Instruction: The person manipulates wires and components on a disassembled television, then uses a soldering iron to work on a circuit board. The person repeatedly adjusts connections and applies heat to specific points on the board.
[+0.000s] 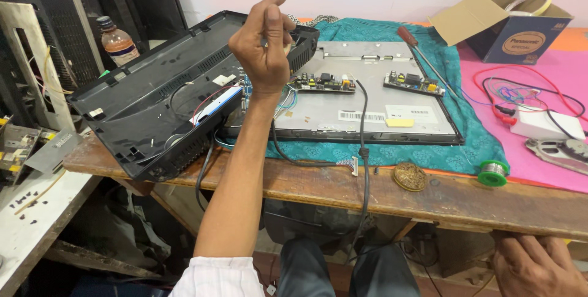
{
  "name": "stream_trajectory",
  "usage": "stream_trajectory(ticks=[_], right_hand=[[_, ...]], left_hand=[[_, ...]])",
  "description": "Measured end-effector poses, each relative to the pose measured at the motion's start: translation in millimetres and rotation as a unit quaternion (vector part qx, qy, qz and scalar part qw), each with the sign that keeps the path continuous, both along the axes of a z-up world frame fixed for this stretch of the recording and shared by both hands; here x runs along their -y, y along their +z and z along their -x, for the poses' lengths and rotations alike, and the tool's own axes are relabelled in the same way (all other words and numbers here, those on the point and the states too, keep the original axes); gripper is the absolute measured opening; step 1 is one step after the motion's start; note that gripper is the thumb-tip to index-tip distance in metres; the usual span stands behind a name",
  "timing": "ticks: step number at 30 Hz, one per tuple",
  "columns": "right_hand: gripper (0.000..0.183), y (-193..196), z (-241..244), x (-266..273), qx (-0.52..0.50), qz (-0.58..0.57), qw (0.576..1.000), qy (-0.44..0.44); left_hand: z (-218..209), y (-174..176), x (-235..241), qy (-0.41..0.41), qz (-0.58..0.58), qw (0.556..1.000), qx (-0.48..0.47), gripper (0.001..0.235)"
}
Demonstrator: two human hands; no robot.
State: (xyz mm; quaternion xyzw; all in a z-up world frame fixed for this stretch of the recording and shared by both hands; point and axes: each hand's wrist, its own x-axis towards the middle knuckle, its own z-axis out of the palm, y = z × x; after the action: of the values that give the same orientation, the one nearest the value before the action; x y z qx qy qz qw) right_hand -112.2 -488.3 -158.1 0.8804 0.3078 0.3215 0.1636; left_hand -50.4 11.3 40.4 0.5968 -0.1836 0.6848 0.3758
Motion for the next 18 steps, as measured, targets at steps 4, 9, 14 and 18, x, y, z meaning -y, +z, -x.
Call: stream_trajectory(ticks=[4, 9, 14, 18], right_hand=[[0.022, -1.3, 1.4, -2.1, 0.008, 0.009, 1.0, 0.002], [0.014, 6.8, 3.8, -11.0, 0.024, 0.018, 1.0, 0.005], [0.009, 7.1, 7.2, -20.1, 0.021, -0.039, 0.999, -0.027], [0.014, -0.6, 5.7, -18.4, 0.064, -0.026, 0.998, 0.004]], left_hand=[[-3.7, -1.7, 2.2, -0.007, -0.004, 1.0, 0.001, 0.032], [-2.8, -1.0, 1.8, -0.007, -0.01, 1.0, 0.01, 0.033], [-2.9, -2.9, 2.1, -0.005, -0.009, 1.0, 0.008, 0.034], [-9.5, -8.0, -1.1, 0.001, -0.017, 1.0, 0.008, 0.035]])
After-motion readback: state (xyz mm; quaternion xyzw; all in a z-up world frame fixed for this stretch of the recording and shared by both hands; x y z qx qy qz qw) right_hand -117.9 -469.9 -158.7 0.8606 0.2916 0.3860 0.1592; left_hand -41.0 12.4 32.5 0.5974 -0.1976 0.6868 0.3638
